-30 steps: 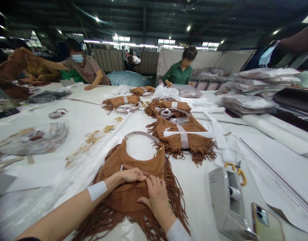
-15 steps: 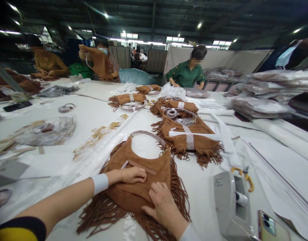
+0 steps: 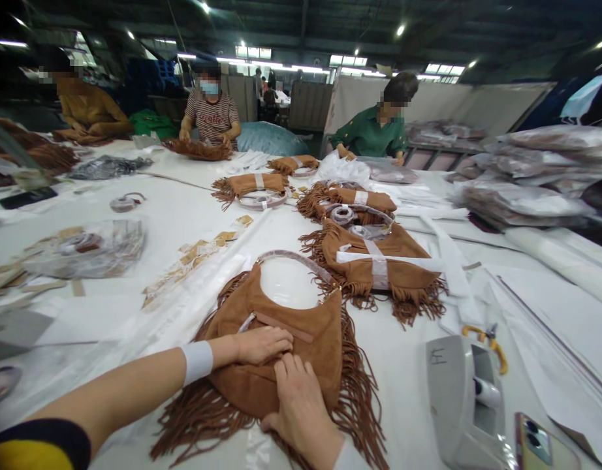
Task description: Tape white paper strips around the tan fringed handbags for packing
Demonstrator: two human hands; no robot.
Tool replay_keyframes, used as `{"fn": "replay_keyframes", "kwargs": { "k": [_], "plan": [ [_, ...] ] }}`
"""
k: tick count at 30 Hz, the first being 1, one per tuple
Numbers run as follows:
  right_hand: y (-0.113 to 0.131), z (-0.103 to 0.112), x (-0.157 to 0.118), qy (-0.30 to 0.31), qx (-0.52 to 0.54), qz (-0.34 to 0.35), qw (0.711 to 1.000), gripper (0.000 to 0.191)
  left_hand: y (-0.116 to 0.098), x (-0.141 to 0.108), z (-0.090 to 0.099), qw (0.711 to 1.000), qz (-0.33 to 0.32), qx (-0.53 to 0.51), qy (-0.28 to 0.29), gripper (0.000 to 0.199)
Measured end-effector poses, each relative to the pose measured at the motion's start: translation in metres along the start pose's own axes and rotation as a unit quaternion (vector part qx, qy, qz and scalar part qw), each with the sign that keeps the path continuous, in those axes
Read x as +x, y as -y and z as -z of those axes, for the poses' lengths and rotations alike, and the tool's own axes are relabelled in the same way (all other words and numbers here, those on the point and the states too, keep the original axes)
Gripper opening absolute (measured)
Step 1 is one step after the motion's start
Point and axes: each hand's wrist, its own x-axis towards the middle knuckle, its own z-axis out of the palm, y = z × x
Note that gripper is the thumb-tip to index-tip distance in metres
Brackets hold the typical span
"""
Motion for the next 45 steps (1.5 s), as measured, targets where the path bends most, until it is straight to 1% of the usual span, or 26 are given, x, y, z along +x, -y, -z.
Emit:
{"fn": "replay_keyframes", "kwargs": {
  "k": [3, 6, 7, 8, 10, 11, 12, 13, 15, 16, 17, 18, 19, 20, 21, 23, 24, 26, 28, 32, 36, 38, 42, 45],
  "plan": [
    [-0.003, -0.001, 0.002, 0.043, -0.011, -0.008, 0.999, 0.067, 0.003, -0.001, 0.004, 0.999, -0.01, -0.037, -0.01, 0.019],
    [-0.008, 0.001, -0.005, 0.069, -0.014, 0.007, 0.998, 0.057, 0.007, 0.0, 0.006, 0.997, -0.019, -0.076, -0.015, 0.018],
    [-0.009, 0.001, -0.008, 0.066, -0.014, 0.011, 0.998, 0.059, 0.007, 0.001, 0.007, 0.996, -0.015, -0.087, -0.017, 0.018],
    [-0.008, 0.001, -0.012, 0.058, -0.015, 0.01, 0.998, 0.066, 0.007, 0.003, 0.007, 0.995, -0.008, -0.098, -0.017, 0.018],
    [-0.005, -0.002, -0.018, 0.035, -0.02, -0.001, 0.999, 0.085, 0.006, 0.006, 0.011, 0.992, 0.017, -0.127, -0.009, 0.02],
    [-0.004, -0.002, -0.02, 0.026, -0.023, -0.007, 0.999, 0.09, 0.004, 0.008, 0.014, 0.989, 0.032, -0.142, -0.001, 0.021],
    [-0.003, -0.002, -0.021, 0.02, -0.027, -0.01, 0.999, 0.091, 0.001, 0.009, 0.019, 0.987, 0.044, -0.155, 0.008, 0.023],
    [-0.003, -0.001, -0.021, 0.018, -0.028, -0.01, 0.999, 0.088, -0.003, 0.008, 0.026, 0.985, 0.053, -0.165, 0.018, 0.027],
    [-0.007, 0.003, -0.02, 0.017, -0.021, 0.0, 1.0, 0.08, -0.018, 0.002, 0.041, 0.983, 0.075, -0.166, 0.027, 0.034],
    [-0.009, 0.006, -0.02, 0.015, -0.014, 0.007, 1.0, 0.079, -0.029, -0.005, 0.049, 0.984, 0.094, -0.151, 0.021, 0.041],
    [-0.012, 0.009, -0.02, 0.009, -0.006, 0.013, 1.0, 0.08, -0.042, -0.014, 0.055, 0.985, 0.117, -0.128, 0.014, 0.052],
    [-0.015, 0.012, -0.02, 0.0, 0.002, 0.018, 1.0, 0.083, -0.057, -0.024, 0.059, 0.985, 0.145, -0.097, 0.004, 0.068],
    [-0.016, 0.013, -0.021, -0.01, 0.009, 0.022, 1.0, 0.086, -0.073, -0.034, 0.061, 0.984, 0.168, -0.064, -0.005, 0.08],
    [-0.017, 0.014, -0.023, -0.02, 0.015, 0.025, 0.999, 0.089, -0.088, -0.045, 0.06, 0.982, 0.185, -0.036, -0.006, 0.087],
    [-0.017, 0.015, -0.025, -0.029, 0.018, 0.029, 0.999, 0.089, -0.101, -0.054, 0.056, 0.979, 0.203, -0.011, -0.004, 0.089],
    [-0.016, 0.014, -0.03, -0.047, 0.015, 0.035, 0.998, 0.085, -0.121, -0.067, 0.043, 0.971, 0.236, 0.028, 0.005, 0.087],
    [-0.014, 0.013, -0.032, -0.056, 0.011, 0.039, 0.998, 0.083, -0.126, -0.07, 0.036, 0.966, 0.253, 0.044, 0.007, 0.085],
    [-0.01, 0.011, -0.037, -0.076, -0.004, 0.045, 0.996, 0.079, -0.13, -0.07, 0.025, 0.959, 0.276, 0.066, 0.008, 0.08],
    [-0.007, 0.008, -0.04, -0.097, -0.024, 0.045, 0.994, 0.079, -0.128, -0.065, 0.021, 0.955, 0.288, 0.076, 0.011, 0.075],
    [-0.003, 0.003, -0.039, -0.118, -0.049, 0.044, 0.991, 0.083, -0.124, -0.053, 0.022, 0.951, 0.294, 0.088, 0.04, 0.06],
    [-0.003, -0.003, -0.037, -0.114, -0.046, 0.044, 0.991, 0.083, -0.125, -0.047, 0.021, 0.94, 0.319, 0.104, 0.06, 0.042],
    [-0.004, -0.004, -0.038, -0.111, -0.044, 0.043, 0.992, 0.08, -0.122, -0.046, 0.022, 0.942, 0.312, 0.102, 0.066, 0.037],
    [-0.009, 0.001, -0.036, -0.125, -0.039, 0.041, 0.991, 0.068, -0.112, -0.044, 0.035, 0.957, 0.271, 0.077, 0.065, 0.033],
    [-0.014, 0.008, -0.031, -0.121, -0.028, 0.055, 0.991, 0.049, -0.103, -0.043, 0.042, 0.963, 0.253, 0.06, 0.069, 0.024]
  ]
}}
